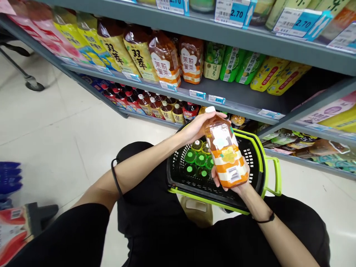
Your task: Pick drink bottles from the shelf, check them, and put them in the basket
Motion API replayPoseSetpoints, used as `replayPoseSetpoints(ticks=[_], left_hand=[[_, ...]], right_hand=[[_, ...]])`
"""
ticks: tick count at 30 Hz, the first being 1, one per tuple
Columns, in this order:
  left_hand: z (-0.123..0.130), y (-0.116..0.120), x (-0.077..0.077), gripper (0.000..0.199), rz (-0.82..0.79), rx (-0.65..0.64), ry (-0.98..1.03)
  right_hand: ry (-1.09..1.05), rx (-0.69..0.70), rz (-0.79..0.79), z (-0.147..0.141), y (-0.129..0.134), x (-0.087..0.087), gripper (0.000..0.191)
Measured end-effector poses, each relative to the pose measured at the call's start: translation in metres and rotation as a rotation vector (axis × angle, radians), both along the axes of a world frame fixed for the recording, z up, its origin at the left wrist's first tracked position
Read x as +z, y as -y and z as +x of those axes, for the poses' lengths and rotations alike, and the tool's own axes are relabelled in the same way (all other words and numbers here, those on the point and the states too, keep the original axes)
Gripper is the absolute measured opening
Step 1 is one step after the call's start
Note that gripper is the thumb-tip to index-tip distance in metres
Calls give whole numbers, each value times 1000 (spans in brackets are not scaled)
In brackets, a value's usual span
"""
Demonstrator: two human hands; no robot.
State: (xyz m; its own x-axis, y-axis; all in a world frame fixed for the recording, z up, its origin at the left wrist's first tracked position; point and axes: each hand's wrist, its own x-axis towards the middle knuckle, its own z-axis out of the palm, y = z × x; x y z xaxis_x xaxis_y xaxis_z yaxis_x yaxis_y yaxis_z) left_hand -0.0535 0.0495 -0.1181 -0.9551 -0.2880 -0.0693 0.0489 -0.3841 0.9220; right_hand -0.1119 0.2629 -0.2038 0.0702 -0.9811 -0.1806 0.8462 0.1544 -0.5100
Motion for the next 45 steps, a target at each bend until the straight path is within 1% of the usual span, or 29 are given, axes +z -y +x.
replayPoseSetpoints(ticks=[1, 3, 6, 8, 10, 12, 13, 15, 16, 17, 18, 20, 23, 25, 27, 29, 31, 33, 35, 37, 40, 45], left_hand=[[0, -2, 1, 52, -18, -8, -7], [0, -5, 3, 55, -45, -26, -24], [0, -8, 5, 57, -44, -49, -33], [0, -9, 4, 59, -30, -60, -21], [0, -9, 5, 61, -18, -56, -5], [1, -8, 5, 62, -10, -33, 9], [1, -7, 6, 63, -4, -15, 18], [1, -2, 7, 65, 11, 29, 38], [1, 2, 8, 67, 20, 52, 46], [1, 5, 8, 68, 30, 73, 52], [2, 9, 8, 69, 41, 89, 55], [2, 17, 6, 71, 68, 114, 54], [1, 23, -1, 73, 114, 129, 55], [-1, 25, -6, 75, 128, 129, 52], [-2, 24, -10, 77, 124, 119, 44], [-4, 22, -10, 76, 107, 107, 30], [-5, 18, -6, 73, 86, 89, 13], [-4, 15, 0, 72, 61, 70, 1], [-3, 12, 6, 72, 30, 54, -6], [-1, 11, 10, 73, 3, 45, -16], [1, 11, 13, 72, -15, 38, -30], [3, 13, 14, 69, -28, 40, -34]], right_hand=[[39, 45, -49, -1, 0, -3, 90], [79, 63, -104, -1, 1, -13, 95], [94, 50, -91, 0, 1, -25, 92], [95, 40, -76, 1, 0, -27, 90], [100, 37, -79, 0, -2, -23, 90], [91, 0, -66, -2, -3, -13, 83], [74, -41, -41, -3, -4, -8, 76], [-6, -186, 35, -7, -6, 4, 63], [-70, -278, 71, -9, -7, 10, 60], [-150, -368, 96, -10, -7, 15, 61], [-249, -450, 105, -12, -8, 19, 66], [-493, -581, 91, -15, -8, 24, 84], [-946, -744, 41, -18, -9, 25, 112], [-1254, -854, -13, -20, -10, 22, 120], [-1501, -947, -91, -22, -12, 18, 118], [-1701, -1030, -196, -22, -13, 16, 109], [-1895, -1100, -317, -23, -14, 16, 102], [-2061, -1123, -391, -23, -16, 18, 101], [-2158, -1113, -409, -24, -18, 20, 101], [-2200, -1089, -420, -24, -19, 21, 100], [-2207, -1078, -440, -25, -19, 20, 97], [-2195, -1083, -426, -24, -16, 20, 97]])
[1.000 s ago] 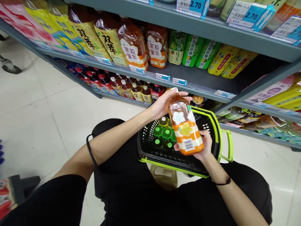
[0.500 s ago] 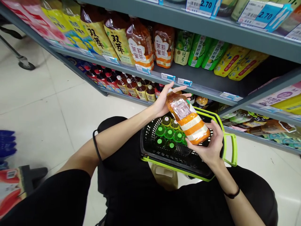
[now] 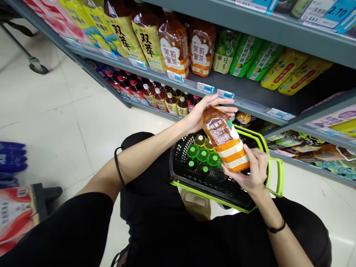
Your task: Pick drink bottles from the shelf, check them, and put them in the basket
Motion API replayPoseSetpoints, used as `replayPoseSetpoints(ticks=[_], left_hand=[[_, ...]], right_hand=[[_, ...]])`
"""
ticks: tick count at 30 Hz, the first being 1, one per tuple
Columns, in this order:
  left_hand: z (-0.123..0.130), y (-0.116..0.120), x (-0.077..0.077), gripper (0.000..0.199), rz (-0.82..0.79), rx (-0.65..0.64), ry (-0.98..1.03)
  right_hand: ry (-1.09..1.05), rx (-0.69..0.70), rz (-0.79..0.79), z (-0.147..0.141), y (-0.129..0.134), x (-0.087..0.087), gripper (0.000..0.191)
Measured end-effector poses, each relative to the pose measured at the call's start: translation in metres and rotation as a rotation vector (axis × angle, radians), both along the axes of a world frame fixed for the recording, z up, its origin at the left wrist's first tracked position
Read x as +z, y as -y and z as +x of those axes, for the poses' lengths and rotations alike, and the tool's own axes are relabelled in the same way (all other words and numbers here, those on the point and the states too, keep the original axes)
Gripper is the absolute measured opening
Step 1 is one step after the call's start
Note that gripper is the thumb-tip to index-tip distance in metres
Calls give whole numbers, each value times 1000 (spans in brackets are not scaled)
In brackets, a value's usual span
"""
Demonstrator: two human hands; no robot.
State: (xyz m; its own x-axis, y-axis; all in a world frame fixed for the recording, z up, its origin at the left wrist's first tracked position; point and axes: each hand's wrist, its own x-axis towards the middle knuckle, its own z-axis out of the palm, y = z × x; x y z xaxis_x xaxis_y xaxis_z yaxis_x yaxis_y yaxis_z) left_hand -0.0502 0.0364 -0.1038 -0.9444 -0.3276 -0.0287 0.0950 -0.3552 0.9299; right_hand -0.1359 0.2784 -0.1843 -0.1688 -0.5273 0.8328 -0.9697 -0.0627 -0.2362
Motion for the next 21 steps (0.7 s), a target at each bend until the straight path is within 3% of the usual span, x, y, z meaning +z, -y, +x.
replayPoseSetpoints(ticks=[21], left_hand=[[-1, -2, -2, 65, 3, 5, 19]], right_hand=[[6, 0, 19, 0, -1, 1, 96]])
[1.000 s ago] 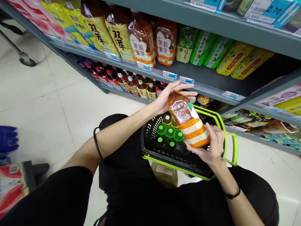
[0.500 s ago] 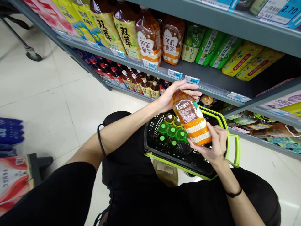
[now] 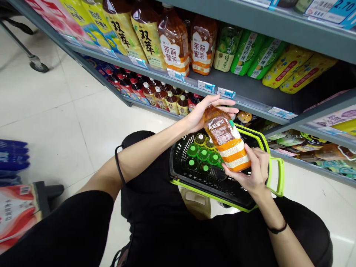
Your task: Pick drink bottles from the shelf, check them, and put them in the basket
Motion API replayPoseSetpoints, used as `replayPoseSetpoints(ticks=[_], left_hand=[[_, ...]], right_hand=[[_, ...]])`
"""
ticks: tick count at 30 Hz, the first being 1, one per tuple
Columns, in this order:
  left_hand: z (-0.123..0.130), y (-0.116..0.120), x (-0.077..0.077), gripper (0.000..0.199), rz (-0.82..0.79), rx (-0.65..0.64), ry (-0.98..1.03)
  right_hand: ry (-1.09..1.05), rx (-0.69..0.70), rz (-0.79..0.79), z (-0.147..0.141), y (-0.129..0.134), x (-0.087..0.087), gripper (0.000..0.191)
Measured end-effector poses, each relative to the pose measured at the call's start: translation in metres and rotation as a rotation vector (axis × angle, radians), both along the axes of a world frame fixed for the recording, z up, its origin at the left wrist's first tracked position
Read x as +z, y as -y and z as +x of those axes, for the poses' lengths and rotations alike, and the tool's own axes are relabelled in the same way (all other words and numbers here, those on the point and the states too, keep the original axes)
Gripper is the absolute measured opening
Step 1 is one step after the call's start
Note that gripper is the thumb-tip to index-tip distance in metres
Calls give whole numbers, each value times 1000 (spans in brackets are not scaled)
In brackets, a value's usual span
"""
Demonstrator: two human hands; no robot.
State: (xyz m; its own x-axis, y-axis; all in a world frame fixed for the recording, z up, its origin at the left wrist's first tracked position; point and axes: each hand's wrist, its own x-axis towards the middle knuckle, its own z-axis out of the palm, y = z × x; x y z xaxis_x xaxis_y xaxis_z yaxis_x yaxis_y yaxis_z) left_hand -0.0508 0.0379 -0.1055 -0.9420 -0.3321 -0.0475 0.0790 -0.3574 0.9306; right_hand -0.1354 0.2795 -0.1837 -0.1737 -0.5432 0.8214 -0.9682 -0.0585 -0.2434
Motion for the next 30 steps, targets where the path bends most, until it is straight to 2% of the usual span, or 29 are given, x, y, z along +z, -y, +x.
replayPoseSetpoints(ticks=[9, 11, 13, 16, 19, 23, 28, 30], left_hand=[[1, 1, 0, 63, -6, -2, -9], [1, 2, 1, 62, -2, -1, -12], [1, 3, 1, 61, 1, 17, -10], [0, 3, -2, 61, 15, 63, -2], [-2, 1, -7, 58, 60, 81, -21], [-4, -2, -11, 55, 126, 93, -55], [-10, -1, -17, 37, 156, 109, -4], [-12, -2, -23, 37, 178, 122, 67]], right_hand=[[57, 10, -3, 1, -1, -3, 94], [257, 22, 3, 3, -1, -4, 87], [657, 98, 32, 6, 0, -4, 80], [1304, 303, 89, 11, 4, -2, 72], [1671, 404, 50, 19, 9, 0, 55], [1933, 486, 7, 27, 14, 2, 48], [2045, 662, 13, 26, 13, 12, 59], [2075, 720, 65, 22, 10, 17, 66]])
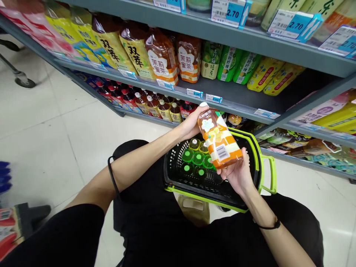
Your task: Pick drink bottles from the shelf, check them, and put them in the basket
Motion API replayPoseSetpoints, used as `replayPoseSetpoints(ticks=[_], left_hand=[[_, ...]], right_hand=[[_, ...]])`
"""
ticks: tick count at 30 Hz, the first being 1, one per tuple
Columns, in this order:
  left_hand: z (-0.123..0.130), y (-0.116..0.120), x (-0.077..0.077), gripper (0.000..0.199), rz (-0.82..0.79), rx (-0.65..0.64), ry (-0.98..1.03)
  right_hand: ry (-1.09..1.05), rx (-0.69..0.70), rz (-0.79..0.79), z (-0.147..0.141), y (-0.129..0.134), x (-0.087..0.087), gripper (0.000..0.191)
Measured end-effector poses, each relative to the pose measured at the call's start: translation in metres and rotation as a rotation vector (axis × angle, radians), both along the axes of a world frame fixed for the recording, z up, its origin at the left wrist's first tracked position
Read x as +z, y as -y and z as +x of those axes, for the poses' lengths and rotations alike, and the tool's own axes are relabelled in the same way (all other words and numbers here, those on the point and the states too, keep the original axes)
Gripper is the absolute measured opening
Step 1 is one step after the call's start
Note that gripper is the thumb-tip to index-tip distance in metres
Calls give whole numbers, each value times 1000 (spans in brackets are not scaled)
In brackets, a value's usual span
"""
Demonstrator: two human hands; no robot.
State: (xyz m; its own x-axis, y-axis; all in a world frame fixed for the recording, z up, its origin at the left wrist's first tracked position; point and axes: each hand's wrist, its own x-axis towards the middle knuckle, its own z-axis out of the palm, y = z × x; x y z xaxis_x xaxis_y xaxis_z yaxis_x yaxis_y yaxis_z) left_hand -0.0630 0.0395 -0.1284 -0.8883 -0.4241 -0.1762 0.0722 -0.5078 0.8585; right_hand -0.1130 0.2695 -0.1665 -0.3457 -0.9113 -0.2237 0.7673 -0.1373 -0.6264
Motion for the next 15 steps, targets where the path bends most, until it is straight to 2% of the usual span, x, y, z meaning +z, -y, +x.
replayPoseSetpoints(ticks=[2, 6, 10, 13, 15], left_hand=[[-2, -3, -7, 38, 72, 17, 83], [-2, -15, -16, 23, 295, 85, 310], [-2, -20, -23, 25, 323, 144, 489], [-3, -19, -26, 26, 321, 119, 476], [-5, -18, -26, 24, 346, 96, 376]], right_hand=[[26, 87, 7, -4, -3, 5, 71], [127, 184, 79, -16, -5, 8, 81], [202, 177, 196, -25, -1, 5, 87], [220, 176, 270, -28, 1, 5, 90], [197, 169, 283, -28, 2, 7, 92]])
